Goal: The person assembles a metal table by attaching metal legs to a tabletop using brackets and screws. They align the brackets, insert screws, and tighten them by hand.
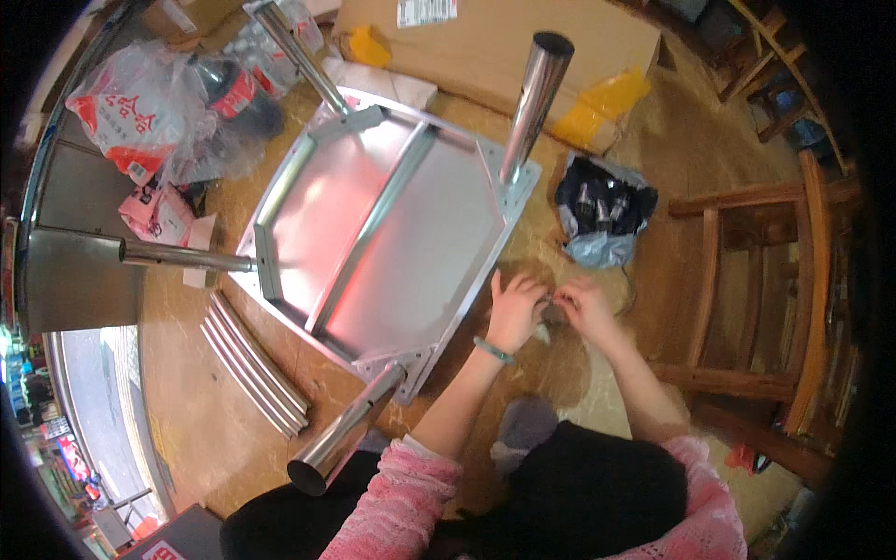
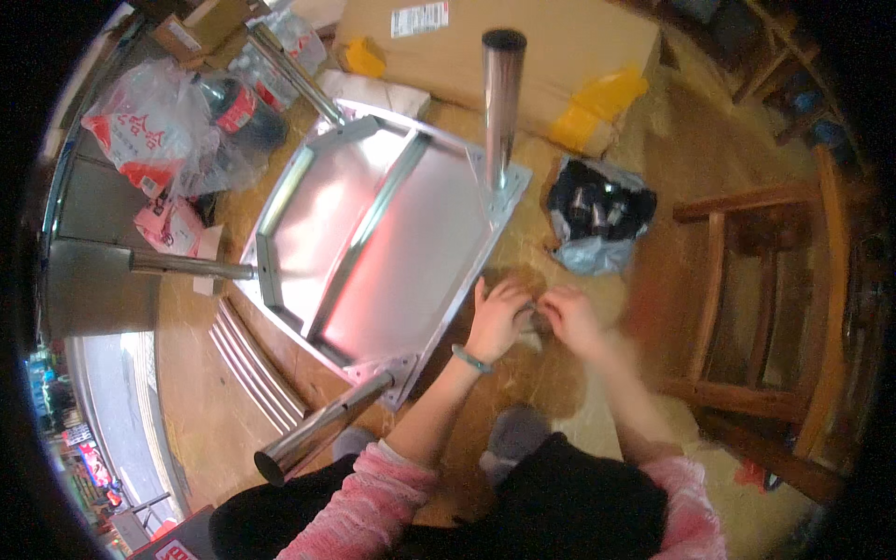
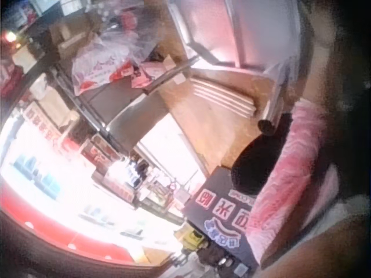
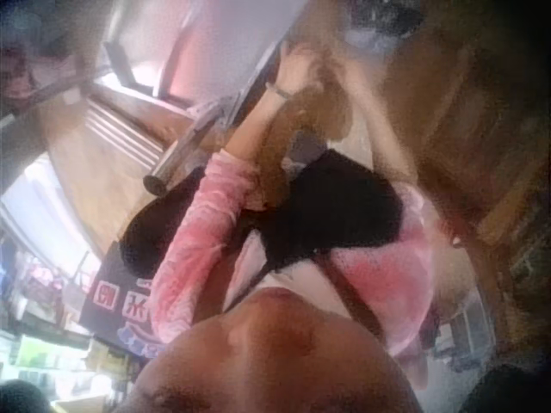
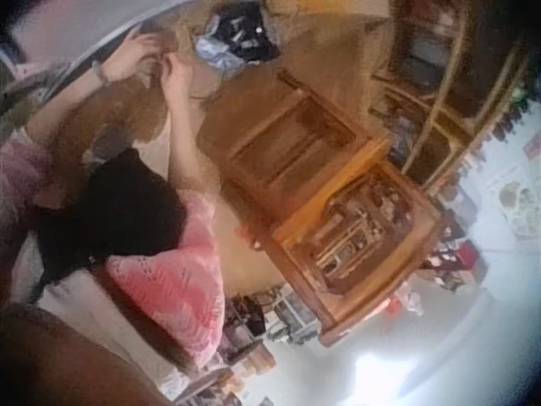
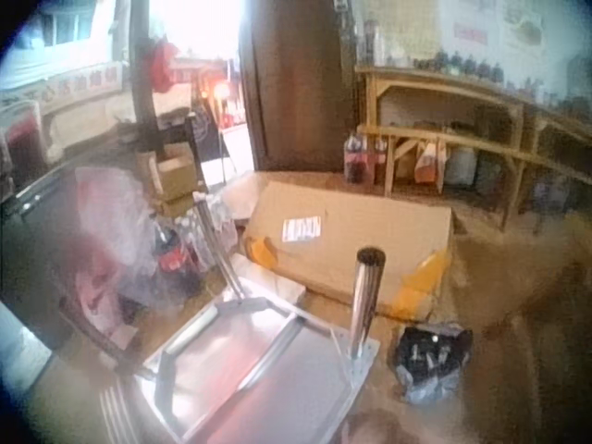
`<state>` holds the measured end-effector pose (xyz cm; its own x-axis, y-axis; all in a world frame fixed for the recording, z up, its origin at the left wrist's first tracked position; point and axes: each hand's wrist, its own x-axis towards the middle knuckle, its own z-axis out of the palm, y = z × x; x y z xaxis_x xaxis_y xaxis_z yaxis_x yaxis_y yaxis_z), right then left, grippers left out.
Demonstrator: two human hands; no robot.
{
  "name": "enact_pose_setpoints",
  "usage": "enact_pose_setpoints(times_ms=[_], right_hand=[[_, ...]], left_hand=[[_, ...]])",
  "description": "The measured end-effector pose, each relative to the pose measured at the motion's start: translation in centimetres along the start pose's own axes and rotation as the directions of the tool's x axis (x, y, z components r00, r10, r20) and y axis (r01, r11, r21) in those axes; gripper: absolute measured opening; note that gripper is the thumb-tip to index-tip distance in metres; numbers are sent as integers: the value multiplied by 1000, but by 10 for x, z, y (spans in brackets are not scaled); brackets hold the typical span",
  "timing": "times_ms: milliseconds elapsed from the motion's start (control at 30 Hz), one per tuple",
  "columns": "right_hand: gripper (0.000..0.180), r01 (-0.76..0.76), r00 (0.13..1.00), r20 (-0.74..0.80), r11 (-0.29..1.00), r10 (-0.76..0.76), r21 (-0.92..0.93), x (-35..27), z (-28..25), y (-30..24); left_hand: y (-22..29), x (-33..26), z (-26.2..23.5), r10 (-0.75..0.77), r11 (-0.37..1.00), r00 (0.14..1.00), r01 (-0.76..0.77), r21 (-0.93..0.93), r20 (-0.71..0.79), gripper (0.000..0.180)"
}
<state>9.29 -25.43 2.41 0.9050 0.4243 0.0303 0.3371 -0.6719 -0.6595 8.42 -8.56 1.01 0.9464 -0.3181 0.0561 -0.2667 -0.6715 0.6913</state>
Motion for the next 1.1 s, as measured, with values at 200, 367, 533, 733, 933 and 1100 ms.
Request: enact_pose_setpoints(times_ms=[200,367,533,733,933,1100], right_hand=[[9,-82,996,-29,996,80,-38,4,4,3],[10,-71,997,-38,995,69,-74,2,12,3],[11,152,972,-146,969,-182,-193,-4,17,3],[12,114,929,-347,991,-129,-63,-22,17,-8],[9,-315,949,-100,923,300,-221,-23,6,4],[16,-204,878,254,798,405,-567,-9,8,11]], left_hand=[[-20,-1,28,-52,984,999,50,-170,-6,9],[-27,6,44,-202,908,978,171,-384,-42,9],[-20,10,65,-518,516,851,388,-764,82,5],[-5,25,83,-652,207,737,396,-895,175,8],[-9,33,90,-333,742,941,227,-631,-53,11],[-4,29,78,-187,919,977,139,-369,-99,17]])
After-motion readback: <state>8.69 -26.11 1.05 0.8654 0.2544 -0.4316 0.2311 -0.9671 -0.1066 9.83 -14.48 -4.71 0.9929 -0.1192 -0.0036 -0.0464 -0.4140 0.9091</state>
